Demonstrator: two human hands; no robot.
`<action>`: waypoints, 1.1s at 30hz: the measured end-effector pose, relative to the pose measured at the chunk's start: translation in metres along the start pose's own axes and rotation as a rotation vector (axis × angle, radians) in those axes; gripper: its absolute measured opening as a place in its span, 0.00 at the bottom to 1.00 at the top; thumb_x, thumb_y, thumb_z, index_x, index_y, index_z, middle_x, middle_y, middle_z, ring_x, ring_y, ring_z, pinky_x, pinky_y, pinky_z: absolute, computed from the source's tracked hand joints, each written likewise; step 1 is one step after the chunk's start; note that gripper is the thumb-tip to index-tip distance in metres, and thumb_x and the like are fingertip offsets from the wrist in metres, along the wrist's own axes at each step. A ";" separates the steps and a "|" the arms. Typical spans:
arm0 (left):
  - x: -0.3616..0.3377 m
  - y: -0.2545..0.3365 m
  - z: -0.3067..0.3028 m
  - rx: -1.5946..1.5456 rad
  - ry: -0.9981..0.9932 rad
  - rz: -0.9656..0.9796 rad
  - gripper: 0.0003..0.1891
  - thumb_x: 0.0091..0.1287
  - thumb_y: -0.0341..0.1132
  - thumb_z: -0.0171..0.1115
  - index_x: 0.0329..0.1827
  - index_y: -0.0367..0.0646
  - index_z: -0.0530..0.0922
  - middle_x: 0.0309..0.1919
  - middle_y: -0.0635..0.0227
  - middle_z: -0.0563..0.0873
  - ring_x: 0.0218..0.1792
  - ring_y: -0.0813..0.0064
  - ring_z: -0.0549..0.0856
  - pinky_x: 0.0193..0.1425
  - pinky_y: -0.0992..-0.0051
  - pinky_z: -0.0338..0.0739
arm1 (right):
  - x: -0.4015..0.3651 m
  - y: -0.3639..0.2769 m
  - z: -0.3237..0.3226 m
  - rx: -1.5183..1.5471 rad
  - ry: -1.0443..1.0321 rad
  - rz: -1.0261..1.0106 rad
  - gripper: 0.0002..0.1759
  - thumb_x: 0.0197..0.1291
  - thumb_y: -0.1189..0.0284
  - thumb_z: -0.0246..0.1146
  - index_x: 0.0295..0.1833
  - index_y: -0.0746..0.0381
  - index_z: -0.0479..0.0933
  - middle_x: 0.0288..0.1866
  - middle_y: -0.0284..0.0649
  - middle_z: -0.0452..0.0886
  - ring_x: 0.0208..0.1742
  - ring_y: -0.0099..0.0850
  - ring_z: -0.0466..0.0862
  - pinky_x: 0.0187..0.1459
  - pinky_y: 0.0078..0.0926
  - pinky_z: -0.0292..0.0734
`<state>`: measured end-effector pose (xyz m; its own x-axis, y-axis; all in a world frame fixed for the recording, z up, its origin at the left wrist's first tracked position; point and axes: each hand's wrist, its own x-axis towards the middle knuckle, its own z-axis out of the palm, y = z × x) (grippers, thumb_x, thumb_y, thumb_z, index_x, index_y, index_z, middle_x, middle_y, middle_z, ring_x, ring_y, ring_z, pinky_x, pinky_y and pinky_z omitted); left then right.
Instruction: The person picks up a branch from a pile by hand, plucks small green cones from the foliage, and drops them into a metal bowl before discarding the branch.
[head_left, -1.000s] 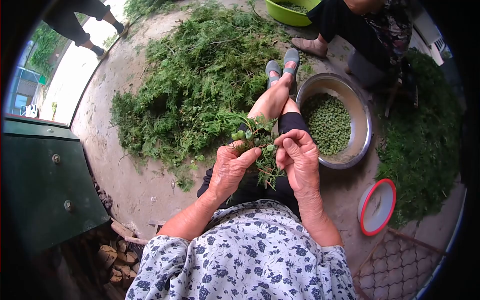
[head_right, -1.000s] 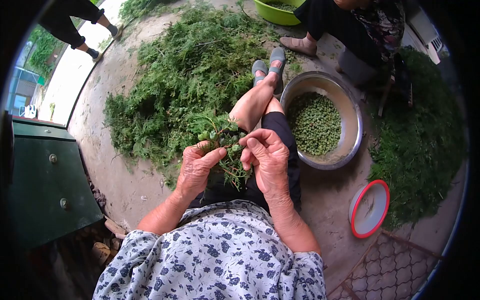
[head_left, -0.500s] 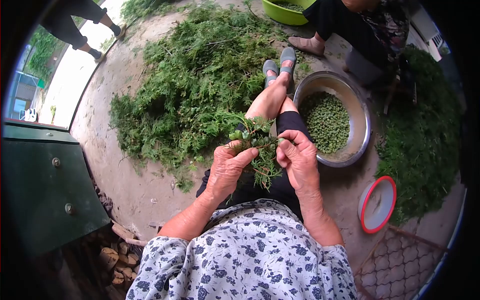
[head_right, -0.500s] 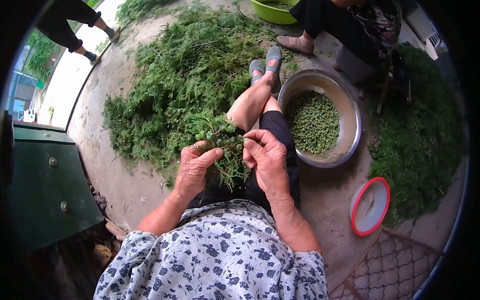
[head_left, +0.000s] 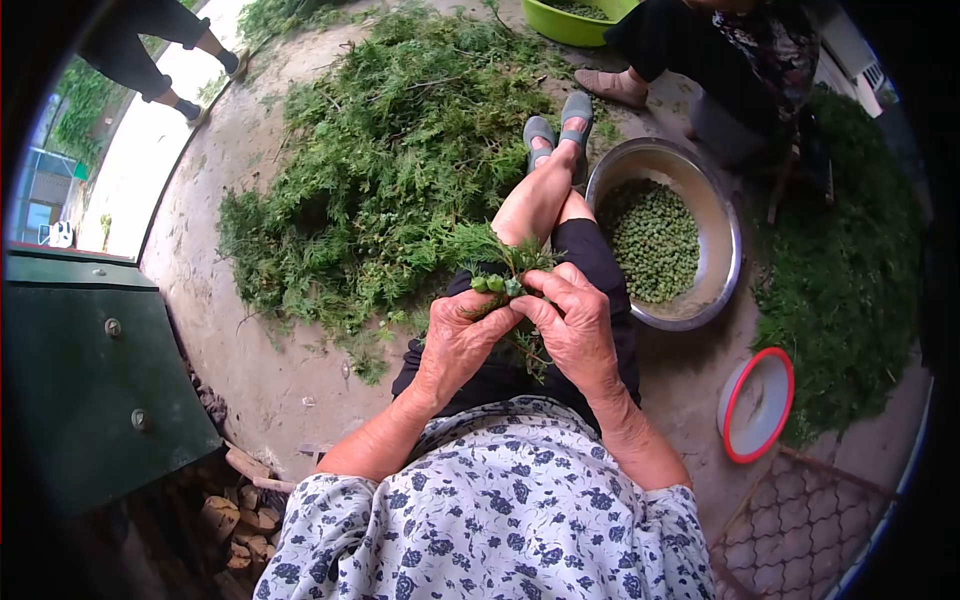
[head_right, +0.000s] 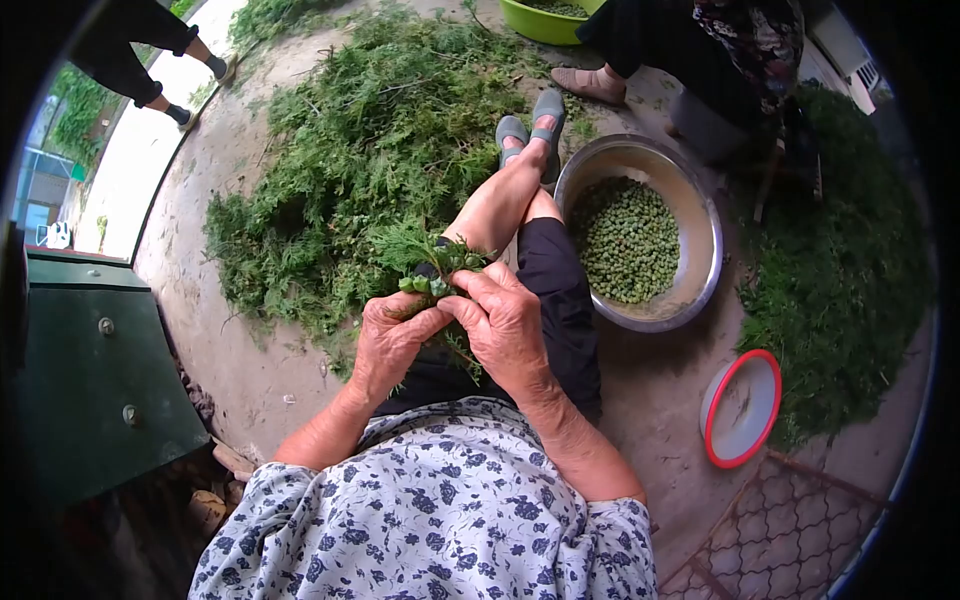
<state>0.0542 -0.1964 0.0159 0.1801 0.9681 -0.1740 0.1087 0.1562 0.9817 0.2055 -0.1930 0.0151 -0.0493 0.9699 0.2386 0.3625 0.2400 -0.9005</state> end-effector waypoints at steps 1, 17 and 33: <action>0.000 -0.001 0.000 0.014 -0.011 0.006 0.07 0.60 0.30 0.62 0.36 0.36 0.81 0.21 0.80 0.78 0.25 0.91 0.70 0.27 0.83 0.67 | 0.000 0.003 0.000 -0.021 -0.020 -0.014 0.10 0.50 0.77 0.65 0.41 0.66 0.79 0.30 0.38 0.76 0.30 0.27 0.77 0.33 0.25 0.73; 0.004 -0.002 0.002 0.013 0.007 -0.071 0.08 0.63 0.33 0.61 0.34 0.35 0.80 0.18 0.80 0.74 0.22 0.90 0.66 0.23 0.82 0.63 | -0.002 0.010 -0.017 1.186 -0.035 0.587 0.08 0.58 0.75 0.61 0.43 0.65 0.74 0.35 0.37 0.77 0.27 0.20 0.77 0.25 0.14 0.70; 0.002 -0.004 0.003 0.231 0.053 0.100 0.11 0.62 0.32 0.58 0.24 0.35 0.72 0.13 0.67 0.63 0.18 0.85 0.61 0.19 0.77 0.61 | 0.000 0.011 -0.005 0.948 -0.111 0.595 0.08 0.57 0.75 0.62 0.39 0.67 0.75 0.27 0.33 0.76 0.23 0.17 0.74 0.21 0.13 0.67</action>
<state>0.0575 -0.1959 0.0116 0.1500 0.9864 -0.0669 0.3148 0.0165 0.9490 0.2147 -0.1902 0.0069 -0.2044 0.9277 -0.3125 -0.4961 -0.3734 -0.7839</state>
